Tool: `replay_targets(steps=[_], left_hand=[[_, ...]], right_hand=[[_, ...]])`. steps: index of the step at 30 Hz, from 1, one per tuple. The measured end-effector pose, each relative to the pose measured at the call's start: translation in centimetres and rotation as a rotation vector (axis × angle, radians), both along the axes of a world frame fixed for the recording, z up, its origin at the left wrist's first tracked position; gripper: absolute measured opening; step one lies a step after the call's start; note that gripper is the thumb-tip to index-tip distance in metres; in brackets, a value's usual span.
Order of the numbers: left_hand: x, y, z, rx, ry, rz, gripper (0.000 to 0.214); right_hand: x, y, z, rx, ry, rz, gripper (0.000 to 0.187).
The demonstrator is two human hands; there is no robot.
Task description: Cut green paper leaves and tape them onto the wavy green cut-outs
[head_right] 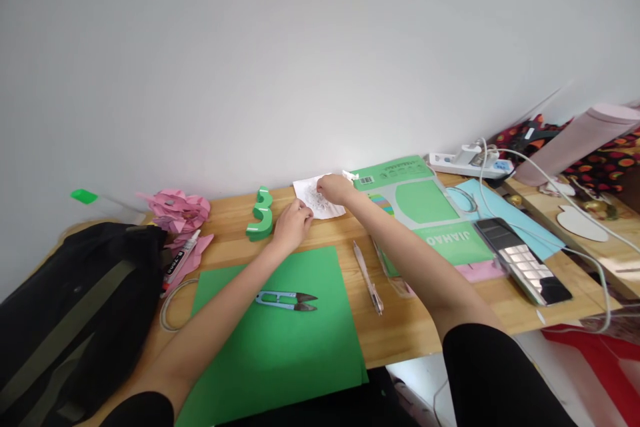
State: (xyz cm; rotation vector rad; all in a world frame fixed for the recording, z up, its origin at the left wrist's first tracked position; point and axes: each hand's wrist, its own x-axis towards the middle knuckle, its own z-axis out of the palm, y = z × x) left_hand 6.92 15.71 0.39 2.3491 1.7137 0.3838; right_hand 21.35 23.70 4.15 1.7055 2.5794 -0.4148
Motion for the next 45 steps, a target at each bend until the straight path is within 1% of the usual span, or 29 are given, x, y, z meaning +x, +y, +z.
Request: replay_targets(steps=[4, 7, 10, 11, 12, 15, 17, 21, 24, 26, 28, 30, 33, 36, 38, 40, 42, 45], left_hand=[[0.1, 0.2, -0.3, 0.008, 0.012, -0.002, 0.019], [0.1, 0.3, -0.3, 0.015, 0.027, -0.004, 0.018], [0.1, 0.4, -0.4, 0.024, 0.04, -0.008, 0.019], [0.0, 0.4, -0.4, 0.027, 0.043, -0.011, 0.019], [0.0, 0.5, -0.4, 0.03, 0.046, -0.014, 0.019], [0.0, 0.5, -0.4, 0.04, 0.051, -0.024, 0.02], [0.0, 0.5, -0.5, 0.045, 0.052, -0.03, 0.02], [0.0, 0.5, -0.6, 0.053, 0.045, -0.035, 0.021], [0.1, 0.2, -0.4, 0.062, 0.032, -0.042, 0.02], [-0.1, -0.4, 0.1, 0.071, 0.021, -0.057, 0.02], [-0.7, -1.8, 0.9, 0.071, 0.008, -0.09, 0.019], [-2.0, -4.0, 1.8, 0.049, -0.001, -0.149, 0.017], [-5.2, -8.1, 2.9, -0.013, -0.007, -0.243, 0.012], [-8.9, -12.2, 3.0, -0.022, 0.035, -0.281, 0.013], [-10.9, -14.5, 2.5, -0.023, 0.072, -0.232, 0.015], [-12.2, -16.3, 1.8, -0.004, 0.1, -0.16, 0.017], [-12.6, -17.8, 1.0, 0.03, 0.113, -0.096, 0.02], [-12.0, -20.0, 0.4, 0.06, 0.095, -0.043, 0.023]], right_hand=[[0.2, -0.1, 0.3, -0.009, 0.028, -0.021, 0.029], [0.6, -0.5, 1.0, 0.001, 0.069, -0.082, 0.03], [1.4, -1.4, 1.9, 0.038, 0.073, -0.201, 0.045], [1.8, -1.8, 2.1, 0.048, 0.054, -0.254, 0.048], [2.3, -2.2, 2.2, 0.052, 0.026, -0.31, 0.046], [3.8, -3.7, 2.3, 0.024, -0.074, -0.451, 0.03], [4.7, -4.9, 2.0, 0.007, -0.123, -0.499, 0.029], [5.2, -7.4, 1.5, 0.044, -0.169, -0.508, 0.034], [4.4, -9.3, 1.4, 0.055, -0.156, -0.46, 0.034], [3.9, -10.6, 1.6, 0.048, -0.129, -0.426, 0.032], [3.6, -12.1, 1.8, 0.036, -0.098, -0.4, 0.03], [3.6, -13.9, 2.0, 0.011, -0.063, -0.373, 0.029], [4.0, -17.1, 2.0, -0.054, -0.015, -0.323, 0.028], [4.2, -20.4, 1.2, -0.131, 0.037, -0.279, 0.025], [3.7, -22.1, 0.2, -0.152, 0.099, -0.236, 0.023], [2.6, -23.3, -0.9, -0.121, 0.171, -0.18, 0.023], [0.9, -23.9, -1.9, -0.039, 0.227, -0.128, 0.027], [-2.1, -24.1, -2.8, 0.076, 0.259, -0.057, 0.036]])
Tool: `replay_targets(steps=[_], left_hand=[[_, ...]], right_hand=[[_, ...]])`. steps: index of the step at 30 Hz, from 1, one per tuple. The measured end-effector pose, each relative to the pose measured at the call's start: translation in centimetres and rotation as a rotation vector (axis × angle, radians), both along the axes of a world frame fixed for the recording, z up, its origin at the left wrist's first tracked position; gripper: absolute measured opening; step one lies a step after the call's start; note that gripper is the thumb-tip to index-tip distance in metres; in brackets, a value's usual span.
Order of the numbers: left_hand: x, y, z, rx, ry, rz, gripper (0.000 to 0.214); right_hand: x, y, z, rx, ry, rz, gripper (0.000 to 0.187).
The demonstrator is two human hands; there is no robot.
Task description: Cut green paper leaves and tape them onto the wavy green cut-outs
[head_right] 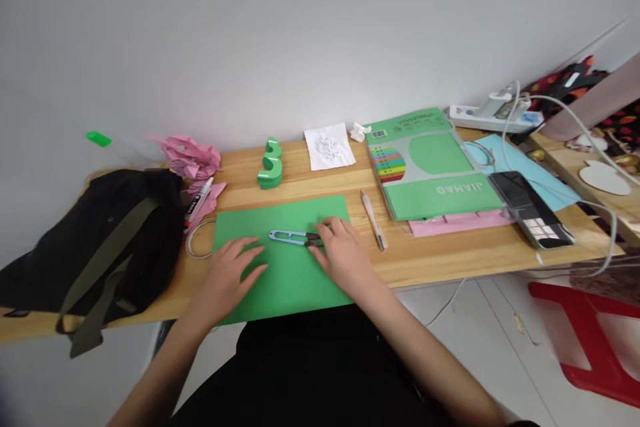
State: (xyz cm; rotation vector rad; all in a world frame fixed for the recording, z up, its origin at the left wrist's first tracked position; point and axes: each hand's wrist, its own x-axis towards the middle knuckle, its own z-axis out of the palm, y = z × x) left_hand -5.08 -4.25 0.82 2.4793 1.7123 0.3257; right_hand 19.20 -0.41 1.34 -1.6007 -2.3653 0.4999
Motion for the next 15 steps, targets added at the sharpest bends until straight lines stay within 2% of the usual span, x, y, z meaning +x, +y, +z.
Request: replay_targets(steps=[4, 8, 12, 15], left_hand=[[1.7, -2.7, -0.1, -0.016, -0.043, -0.063, 0.029], [2.7, -4.2, -0.6, -0.082, -0.071, -0.135, 0.046], [2.8, -4.3, -1.1, -0.1, -0.094, -0.127, 0.056], [2.6, -4.2, -1.1, -0.084, -0.108, -0.147, 0.056]], right_hand=[[-3.0, 0.6, -0.5, 0.019, -0.048, 0.07, 0.038], [-4.3, 1.3, -0.8, 0.007, -0.05, 0.079, 0.022], [-4.0, 1.6, -1.0, 0.022, -0.001, 0.055, 0.013], [-2.4, 1.8, -1.1, 0.02, 0.072, -0.005, 0.011]])
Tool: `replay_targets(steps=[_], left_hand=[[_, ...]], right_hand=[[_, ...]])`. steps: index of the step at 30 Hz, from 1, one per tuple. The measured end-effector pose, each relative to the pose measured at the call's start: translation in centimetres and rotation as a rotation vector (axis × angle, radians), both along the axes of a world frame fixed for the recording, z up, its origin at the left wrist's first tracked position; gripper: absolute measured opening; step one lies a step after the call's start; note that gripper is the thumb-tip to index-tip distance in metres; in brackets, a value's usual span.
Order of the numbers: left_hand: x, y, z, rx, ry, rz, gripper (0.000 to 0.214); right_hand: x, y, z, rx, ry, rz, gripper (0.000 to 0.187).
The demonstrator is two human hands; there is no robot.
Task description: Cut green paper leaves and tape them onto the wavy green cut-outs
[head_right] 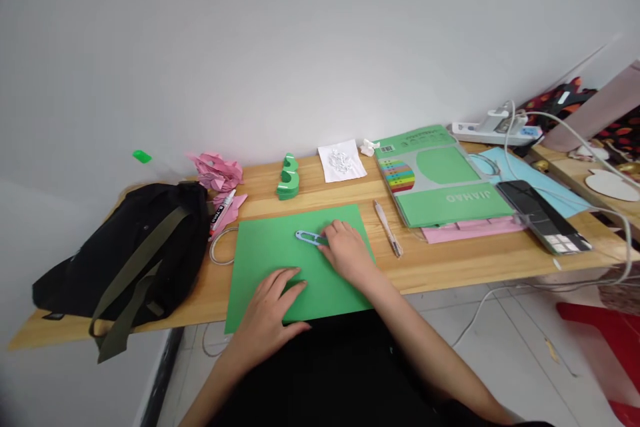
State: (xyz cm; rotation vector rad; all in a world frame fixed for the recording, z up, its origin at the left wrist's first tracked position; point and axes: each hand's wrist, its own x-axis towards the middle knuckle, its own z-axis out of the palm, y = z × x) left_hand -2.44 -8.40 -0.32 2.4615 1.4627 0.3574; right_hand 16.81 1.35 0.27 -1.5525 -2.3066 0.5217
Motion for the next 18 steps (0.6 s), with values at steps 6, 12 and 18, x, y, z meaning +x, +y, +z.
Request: replay_targets(steps=[6, 12, 18], left_hand=[[-1.2, 0.1, 2.3, 0.08, -0.141, -0.088, 0.019], [-3.7, 0.0, 6.9, 0.382, -0.244, 0.129, 0.014], [-5.6, 0.5, 8.9, 0.409, -0.318, 0.398, 0.012]], right_hand=[[5.4, 0.5, -0.4, 0.012, 0.225, -0.37, 0.022], [8.1, 0.2, -0.3, -0.064, 0.471, -0.516, 0.037], [8.1, -0.4, 1.3, -0.241, 1.227, -0.561, 0.041]])
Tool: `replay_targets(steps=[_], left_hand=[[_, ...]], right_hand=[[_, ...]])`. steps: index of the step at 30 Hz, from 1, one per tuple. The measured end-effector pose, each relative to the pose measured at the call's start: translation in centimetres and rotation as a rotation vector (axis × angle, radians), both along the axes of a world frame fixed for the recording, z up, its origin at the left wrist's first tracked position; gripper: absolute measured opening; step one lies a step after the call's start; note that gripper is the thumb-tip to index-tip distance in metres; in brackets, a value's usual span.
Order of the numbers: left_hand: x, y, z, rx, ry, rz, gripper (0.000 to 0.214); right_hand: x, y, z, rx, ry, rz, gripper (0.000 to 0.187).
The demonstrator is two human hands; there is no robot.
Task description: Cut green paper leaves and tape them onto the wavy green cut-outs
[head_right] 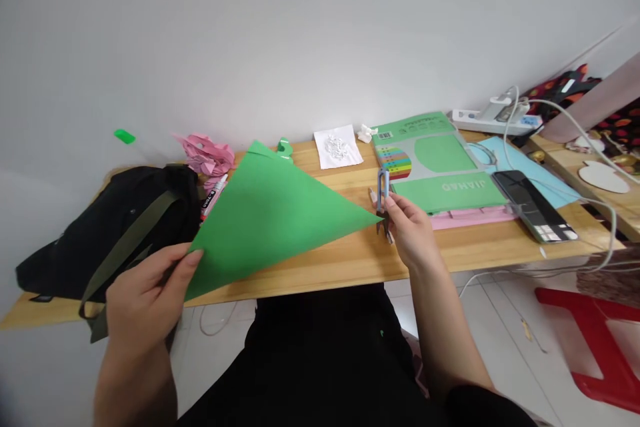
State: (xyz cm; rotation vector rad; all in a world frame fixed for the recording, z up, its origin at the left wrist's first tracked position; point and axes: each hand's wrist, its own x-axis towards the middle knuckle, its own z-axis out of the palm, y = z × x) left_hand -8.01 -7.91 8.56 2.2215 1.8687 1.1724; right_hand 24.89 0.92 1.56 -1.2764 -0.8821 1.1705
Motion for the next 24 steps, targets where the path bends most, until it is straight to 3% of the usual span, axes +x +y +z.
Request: replay_targets(steps=[4, 9, 12, 16, 18, 20, 22, 24], left_hand=[[-0.7, 0.4, 0.4, 0.001, -0.081, 0.036, 0.013], [-2.5, 2.3, 1.6, 0.082, -0.057, 0.123, 0.015], [-4.3, 3.8, 2.9, 0.221, 0.043, 0.244, 0.017], [-4.5, 4.7, 5.2, 0.541, 0.243, 0.448, 0.025], [-3.2, 4.9, 5.8, 0.607, 0.344, 0.353, 0.028], [-1.6, 5.5, 5.2, 0.603, 0.453, 0.121, 0.031], [-0.1, 6.2, 3.3, 0.652, 0.527, -0.12, 0.03], [0.9, 6.7, 0.4, 0.586, 0.556, -0.264, 0.028]], right_hand=[[0.5, -0.2, 1.0, -0.033, 0.16, 0.011, 0.034], [1.5, 0.1, 1.4, -0.03, 0.187, -0.007, 0.034], [1.4, 0.2, 1.1, 0.035, 0.119, 0.001, 0.033], [0.4, -0.5, 0.9, -0.004, 0.155, 0.185, 0.039], [-0.1, -1.1, 1.0, -0.025, 0.156, 0.271, 0.042], [-0.6, -1.7, 1.0, -0.017, 0.126, 0.309, 0.042], [-0.9, -2.2, 0.8, 0.001, 0.102, 0.306, 0.04], [-1.1, -2.6, 0.1, -0.009, 0.112, 0.261, 0.04]])
